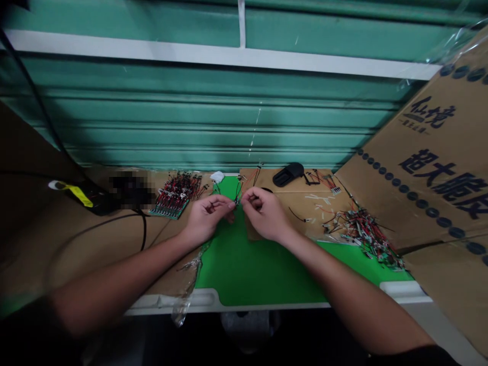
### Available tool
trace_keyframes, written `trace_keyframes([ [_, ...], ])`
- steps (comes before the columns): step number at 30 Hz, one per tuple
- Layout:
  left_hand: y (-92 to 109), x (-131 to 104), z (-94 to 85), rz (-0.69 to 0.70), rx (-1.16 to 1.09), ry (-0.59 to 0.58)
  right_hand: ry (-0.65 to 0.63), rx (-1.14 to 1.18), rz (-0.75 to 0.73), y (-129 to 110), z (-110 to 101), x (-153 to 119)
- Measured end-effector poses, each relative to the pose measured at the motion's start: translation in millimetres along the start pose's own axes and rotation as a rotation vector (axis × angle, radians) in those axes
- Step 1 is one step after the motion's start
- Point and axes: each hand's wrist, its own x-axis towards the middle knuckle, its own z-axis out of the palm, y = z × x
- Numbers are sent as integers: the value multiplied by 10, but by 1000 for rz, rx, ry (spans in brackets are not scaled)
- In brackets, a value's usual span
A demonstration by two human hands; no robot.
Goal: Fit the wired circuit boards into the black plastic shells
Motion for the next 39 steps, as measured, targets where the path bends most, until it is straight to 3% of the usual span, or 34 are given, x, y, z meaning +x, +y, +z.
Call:
trace_keyframes([
  [7,-80,9,10,-5,57,8,-15,-17,16,45,-25,8],
  [16,-45,1,30,51,86,11,-38,-79,-8,-20,-44,-9],
  [28,-54,-63,80,152,241,22,-76,151,86,-16,13,-28],
  [39,-36,-95,89,458,496,95,-89,225,132,-35,41,-43],
])
